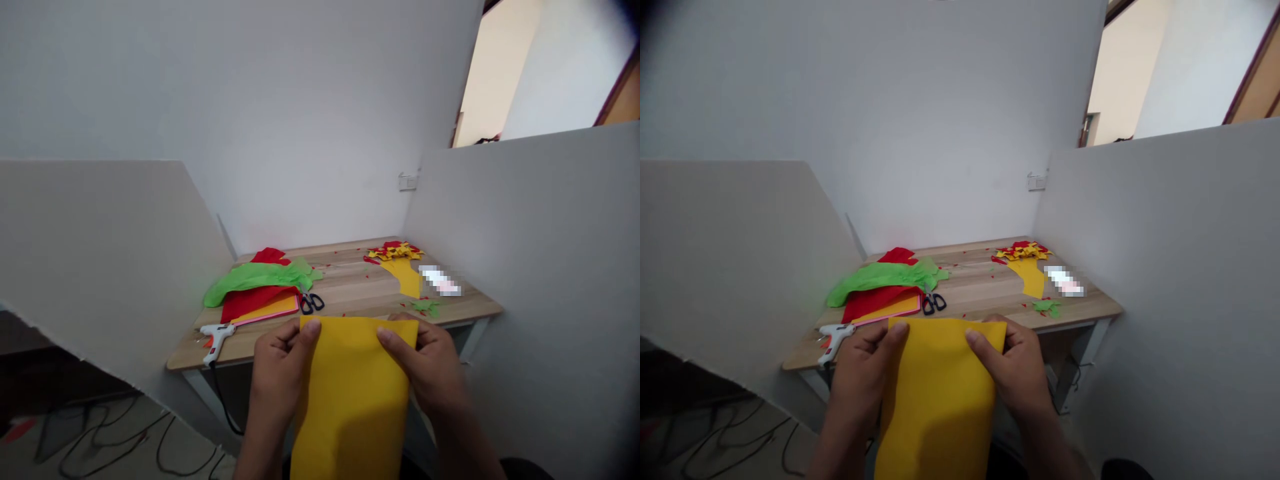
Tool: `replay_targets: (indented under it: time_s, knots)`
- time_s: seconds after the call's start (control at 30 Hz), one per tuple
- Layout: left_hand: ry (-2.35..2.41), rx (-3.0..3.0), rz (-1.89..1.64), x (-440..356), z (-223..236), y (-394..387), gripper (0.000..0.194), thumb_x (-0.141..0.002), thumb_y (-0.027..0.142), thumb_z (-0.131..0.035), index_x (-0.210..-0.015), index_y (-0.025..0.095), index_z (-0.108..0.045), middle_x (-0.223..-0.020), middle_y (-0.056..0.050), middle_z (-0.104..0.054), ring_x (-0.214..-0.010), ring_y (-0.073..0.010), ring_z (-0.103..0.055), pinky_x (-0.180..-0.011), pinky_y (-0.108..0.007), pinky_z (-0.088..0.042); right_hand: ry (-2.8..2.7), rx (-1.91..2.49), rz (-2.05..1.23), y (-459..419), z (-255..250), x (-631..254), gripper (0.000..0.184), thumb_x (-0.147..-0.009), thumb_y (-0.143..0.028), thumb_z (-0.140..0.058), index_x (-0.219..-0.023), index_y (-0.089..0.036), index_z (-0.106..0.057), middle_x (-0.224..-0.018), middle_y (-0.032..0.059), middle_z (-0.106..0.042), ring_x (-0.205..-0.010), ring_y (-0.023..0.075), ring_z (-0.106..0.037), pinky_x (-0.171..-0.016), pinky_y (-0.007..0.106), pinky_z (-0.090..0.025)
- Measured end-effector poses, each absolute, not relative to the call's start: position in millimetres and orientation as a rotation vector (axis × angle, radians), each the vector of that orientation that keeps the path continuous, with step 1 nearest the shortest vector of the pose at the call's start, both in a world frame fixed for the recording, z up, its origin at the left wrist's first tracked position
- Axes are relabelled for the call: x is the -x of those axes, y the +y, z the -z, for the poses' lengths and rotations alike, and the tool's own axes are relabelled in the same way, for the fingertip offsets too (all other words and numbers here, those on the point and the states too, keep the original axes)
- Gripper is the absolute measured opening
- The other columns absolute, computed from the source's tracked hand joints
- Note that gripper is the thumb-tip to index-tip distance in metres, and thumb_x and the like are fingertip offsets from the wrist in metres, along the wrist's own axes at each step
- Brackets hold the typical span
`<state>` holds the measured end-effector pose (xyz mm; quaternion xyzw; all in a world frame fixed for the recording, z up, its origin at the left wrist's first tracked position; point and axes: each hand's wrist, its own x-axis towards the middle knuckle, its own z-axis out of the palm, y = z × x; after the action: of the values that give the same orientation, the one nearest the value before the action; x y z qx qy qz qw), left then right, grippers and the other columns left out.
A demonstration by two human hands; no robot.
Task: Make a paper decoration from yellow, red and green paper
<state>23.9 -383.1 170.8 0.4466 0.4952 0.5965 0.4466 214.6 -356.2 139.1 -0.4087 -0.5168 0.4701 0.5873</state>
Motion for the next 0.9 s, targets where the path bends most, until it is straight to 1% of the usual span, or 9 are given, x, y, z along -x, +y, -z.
replay_targets:
  time_s: [0.1, 0.23, 0.4, 0.5, 0.6, 0.67, 0.73, 0.83, 0.9]
  knots:
    - [1.238, -1.109, -1.484, -22.7, -171.7, -382.8, 0.04, -0.069, 0.054, -0.077, -0.068, 0.015, -0.071, -0.056, -0.003, -0.064, -0.05, -0.0139, -0.056, -0.047, -0.022, -0.043, -1.214, 0.948, -1.047, -355.8, -135.2, -212.1, 0.034, -0.07, -0.044, -0.078, -0.062, -0.018, -0.058, -0.058, -0.0017, -0.056, -0.051, 0.0116, -0.051, -0.046, 0.022, -0.043]
    - [1.281, -1.11, -1.491, -20.6, -171.9, -383.4, 0.043, -0.064, 0.056, -0.078, -0.062, 0.015, -0.068, -0.056, -0.003, -0.063, -0.052, -0.0147, -0.057, -0.046, -0.021, -0.041, -1.216, 0.909, -1.077, -355.7, -136.0, -209.2, 0.034, -0.071, -0.044, -0.078, -0.062, -0.019, -0.057, -0.058, -0.0019, -0.055, -0.051, 0.0116, -0.05, -0.046, 0.022, -0.042]
    - [1.287, -1.078, -1.49, -19.6, -168.0, -385.7, 0.042, -0.064, 0.055, -0.079, -0.063, 0.015, -0.068, -0.059, -0.003, -0.064, -0.054, -0.0143, -0.056, -0.048, -0.022, -0.043, -1.184, 0.917, -1.085, -360.7, -140.9, -204.4, 0.037, -0.071, -0.046, -0.077, -0.061, -0.019, -0.054, -0.058, -0.0026, -0.051, -0.052, 0.0112, -0.047, -0.046, 0.022, -0.039]
    - [1.286, -1.071, -1.502, -20.0, -166.8, -386.2, 0.042, -0.065, 0.055, -0.079, -0.061, 0.016, -0.065, -0.058, -0.002, -0.062, -0.052, -0.0131, -0.054, -0.047, -0.021, -0.041, -1.183, 0.939, -1.057, -362.4, -141.4, -203.7, 0.036, -0.072, -0.047, -0.076, -0.062, -0.019, -0.055, -0.058, -0.0028, -0.05, -0.053, 0.011, -0.045, -0.048, 0.022, -0.038]
    - [1.281, -1.089, -1.496, -19.7, -167.3, -385.8, 0.041, -0.065, 0.055, -0.078, -0.061, 0.016, -0.065, -0.057, -0.002, -0.062, -0.053, -0.0144, -0.056, -0.047, -0.021, -0.042, -1.217, 0.945, -1.034, -360.9, -140.4, -205.2, 0.037, -0.072, -0.048, -0.076, -0.061, -0.019, -0.054, -0.059, -0.0027, -0.049, -0.053, 0.0111, -0.045, -0.048, 0.023, -0.038]
    - [1.302, -1.111, -1.53, -19.2, -167.6, -385.0, 0.04, -0.066, 0.053, -0.078, -0.059, 0.017, -0.064, -0.055, -0.001, -0.06, -0.052, -0.0133, -0.054, -0.047, -0.021, -0.042, -1.248, 0.933, -1.046, -358.8, -140.0, -206.7, 0.039, -0.072, -0.048, -0.076, -0.06, -0.019, -0.054, -0.058, -0.0026, -0.049, -0.052, 0.0109, -0.045, -0.048, 0.022, -0.038]
    - [1.339, -1.108, -1.606, -19.0, -167.5, -384.1, 0.038, -0.067, 0.05, -0.078, -0.058, 0.017, -0.062, -0.053, 0.0, -0.058, -0.048, -0.011, -0.05, -0.045, -0.019, -0.04, -1.268, 0.913, -1.085, -356.3, -139.7, -208.3, 0.038, -0.073, -0.049, -0.076, -0.061, -0.018, -0.057, -0.059, -0.0014, -0.053, -0.053, 0.0116, -0.048, -0.049, 0.023, -0.04]
    - [1.382, -1.037, -1.709, -19.0, -167.3, -382.6, 0.036, -0.069, 0.048, -0.077, -0.061, 0.016, -0.063, -0.052, 0.002, -0.056, -0.045, -0.0089, -0.046, -0.042, -0.018, -0.035, -1.282, 0.913, -1.094, -352.3, -137.9, -210.5, 0.037, -0.076, -0.049, -0.073, -0.063, -0.017, -0.062, -0.062, 0.001, -0.057, -0.058, 0.0134, -0.051, -0.054, 0.024, -0.042]
    - [1.405, -1.015, -1.717, -18.2, -167.3, -381.4, 0.037, -0.068, 0.048, -0.078, -0.06, 0.016, -0.061, -0.05, 0.003, -0.054, -0.043, -0.0077, -0.043, -0.04, -0.017, -0.032, -1.29, 0.927, -1.027, -349.9, -136.0, -211.3, 0.038, -0.078, -0.048, -0.071, -0.06, -0.016, -0.061, -0.059, 0.0004, -0.055, -0.057, 0.0131, -0.049, -0.054, 0.025, -0.04]
